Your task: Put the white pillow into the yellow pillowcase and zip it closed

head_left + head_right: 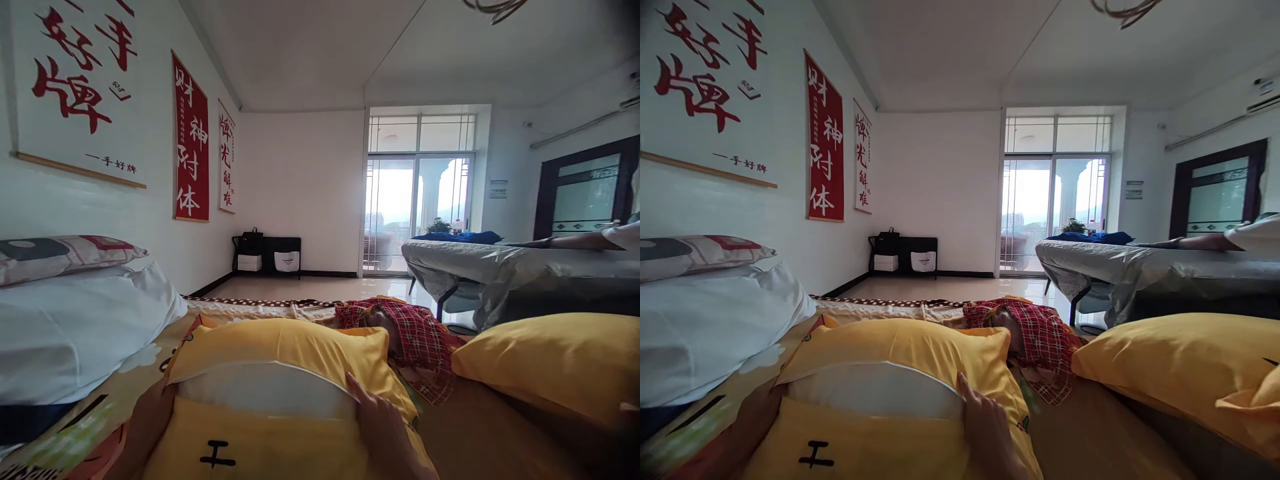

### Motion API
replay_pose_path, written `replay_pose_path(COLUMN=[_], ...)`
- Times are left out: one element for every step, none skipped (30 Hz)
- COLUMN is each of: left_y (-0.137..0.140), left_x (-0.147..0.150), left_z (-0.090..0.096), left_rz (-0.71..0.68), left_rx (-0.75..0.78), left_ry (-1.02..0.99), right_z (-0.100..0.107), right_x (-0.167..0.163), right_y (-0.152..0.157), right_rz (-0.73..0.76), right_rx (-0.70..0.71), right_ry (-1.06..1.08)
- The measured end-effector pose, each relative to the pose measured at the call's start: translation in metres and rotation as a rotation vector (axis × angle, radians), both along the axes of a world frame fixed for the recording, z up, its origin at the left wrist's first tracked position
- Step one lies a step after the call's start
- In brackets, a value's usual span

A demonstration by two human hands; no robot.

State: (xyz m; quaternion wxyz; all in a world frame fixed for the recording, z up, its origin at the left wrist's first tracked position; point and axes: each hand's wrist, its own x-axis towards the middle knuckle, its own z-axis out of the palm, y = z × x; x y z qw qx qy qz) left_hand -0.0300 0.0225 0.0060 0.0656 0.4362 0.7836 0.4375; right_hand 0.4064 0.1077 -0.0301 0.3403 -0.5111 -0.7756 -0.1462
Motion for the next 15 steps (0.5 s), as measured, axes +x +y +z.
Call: replay_pose_path(left_y=[-0.001,-0.003,-0.005,-0.007,-0.010,-0.012,-0.015,-0.017,-0.018,-0.019,-0.020,-0.021,-0.021,-0.020,-0.019], left_x=[0.003,0.007,0.012,0.020,0.028,0.036,0.045,0.052,0.059,0.064,0.069,0.072,0.074,0.075,0.075], left_z=[0.015,0.030,0.045,0.058,0.069,0.077,0.083,0.086,0.087,0.087,0.086,0.085,0.084,0.083,0.080], left_rz=[-0.010,0.008,0.053,0.114,0.170,0.200,0.203,0.186,0.163,0.151,0.147,0.151,0.165,0.179,0.192], left_rx=[0.036,0.080,0.131,0.183,0.231,0.270,0.296,0.311,0.327,0.345,0.377,0.424,0.474,0.514,0.538], left_ry=[-0.018,-0.030,-0.036,-0.040,-0.047,-0.053,-0.061,-0.075,-0.090,-0.106,-0.123,-0.143,-0.167,-0.187,-0.201], right_z=[0.017,0.034,0.051,0.067,0.079,0.089,0.095,0.099,0.101,0.102,0.102,0.101,0.099,0.097,0.093], right_x=[0.001,0.001,-0.001,-0.005,-0.010,-0.015,-0.020,-0.024,-0.026,-0.026,-0.024,-0.021,-0.017,-0.013,-0.009], right_y=[-0.001,-0.003,-0.008,-0.013,-0.021,-0.028,-0.036,-0.043,-0.048,-0.052,-0.054,-0.054,-0.052,-0.049,-0.045], right_rz=[-0.006,-0.011,-0.008,0.003,0.030,0.073,0.116,0.148,0.166,0.172,0.169,0.160,0.146,0.130,0.110], right_rx=[-0.018,-0.022,-0.014,0.004,0.028,0.062,0.111,0.171,0.233,0.292,0.345,0.394,0.439,0.484,0.529], right_ry=[0.097,0.210,0.328,0.443,0.537,0.601,0.642,0.662,0.667,0.662,0.655,0.648,0.638,0.621,0.600])
